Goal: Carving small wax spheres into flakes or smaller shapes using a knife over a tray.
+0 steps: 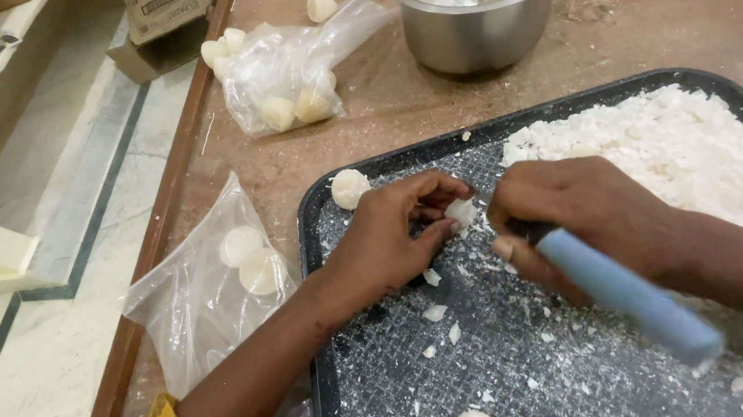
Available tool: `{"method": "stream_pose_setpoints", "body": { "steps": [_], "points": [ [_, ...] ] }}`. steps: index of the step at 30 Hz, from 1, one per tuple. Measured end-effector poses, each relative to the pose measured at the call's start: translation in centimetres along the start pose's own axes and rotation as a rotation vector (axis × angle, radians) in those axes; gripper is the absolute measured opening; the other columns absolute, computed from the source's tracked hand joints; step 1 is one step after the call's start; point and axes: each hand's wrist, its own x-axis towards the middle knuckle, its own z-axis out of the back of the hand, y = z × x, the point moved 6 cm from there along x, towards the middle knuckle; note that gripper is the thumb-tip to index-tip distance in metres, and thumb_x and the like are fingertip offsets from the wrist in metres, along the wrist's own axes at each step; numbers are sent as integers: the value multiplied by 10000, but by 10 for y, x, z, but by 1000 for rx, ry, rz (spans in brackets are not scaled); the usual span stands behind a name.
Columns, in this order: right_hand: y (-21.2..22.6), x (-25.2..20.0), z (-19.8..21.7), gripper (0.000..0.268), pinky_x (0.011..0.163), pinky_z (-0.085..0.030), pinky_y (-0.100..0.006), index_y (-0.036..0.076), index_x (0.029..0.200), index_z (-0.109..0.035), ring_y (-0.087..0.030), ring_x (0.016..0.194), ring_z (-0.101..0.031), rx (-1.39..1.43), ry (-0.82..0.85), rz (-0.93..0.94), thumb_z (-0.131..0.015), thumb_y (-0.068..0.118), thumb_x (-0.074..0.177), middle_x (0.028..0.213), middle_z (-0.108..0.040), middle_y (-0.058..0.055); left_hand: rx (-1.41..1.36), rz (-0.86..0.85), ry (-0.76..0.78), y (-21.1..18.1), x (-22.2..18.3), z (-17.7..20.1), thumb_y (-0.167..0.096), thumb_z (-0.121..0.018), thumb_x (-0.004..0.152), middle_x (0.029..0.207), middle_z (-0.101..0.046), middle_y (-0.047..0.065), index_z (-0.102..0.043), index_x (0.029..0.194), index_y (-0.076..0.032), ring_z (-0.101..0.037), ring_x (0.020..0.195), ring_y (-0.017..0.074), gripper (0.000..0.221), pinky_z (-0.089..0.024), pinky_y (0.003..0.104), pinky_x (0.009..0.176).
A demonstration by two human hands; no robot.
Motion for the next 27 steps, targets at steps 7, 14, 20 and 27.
{"method": "stream_pose_setpoints", "body": {
  "steps": [7,14,20,27],
  "points": [
    [-19,-5,31,235,356,-335,-273,93,795,-593,-97,426,-418,198,-215,-271,-515,233,966,576,-512,4,16,53,-22,-3,0,6,-138,-772,871,1111,-761,93,-707,1192,-77,-740,1006,150,333,-608,291,906],
    [-38,-12,36,420,345,-306,-244,91,738,-546,-73,410,-376,502,-396,-465,-401,245,1101,554,-446,14,18,83,34,-2,-1,3,-201,-833,820,985,-762,52,-725,1111,-74,-705,847,105,336,-607,255,789],
    [-32,-4,44,496,307,-280,-246,79,690,-537,-75,353,-348,562,-442,-501,-409,300,1115,488,-401,22,33,60,17,0,1,-1,-201,-842,797,1005,-703,23,-741,1077,-69,-692,832,85,326,-614,235,786],
    [-23,-6,37,504,322,-270,-238,122,656,-495,-67,371,-350,461,-419,-373,-404,317,1112,491,-389,30,4,166,34,5,3,-1,-174,-856,767,953,-712,8,-753,992,-73,-677,781,75,267,-615,235,740]
  ]
}}
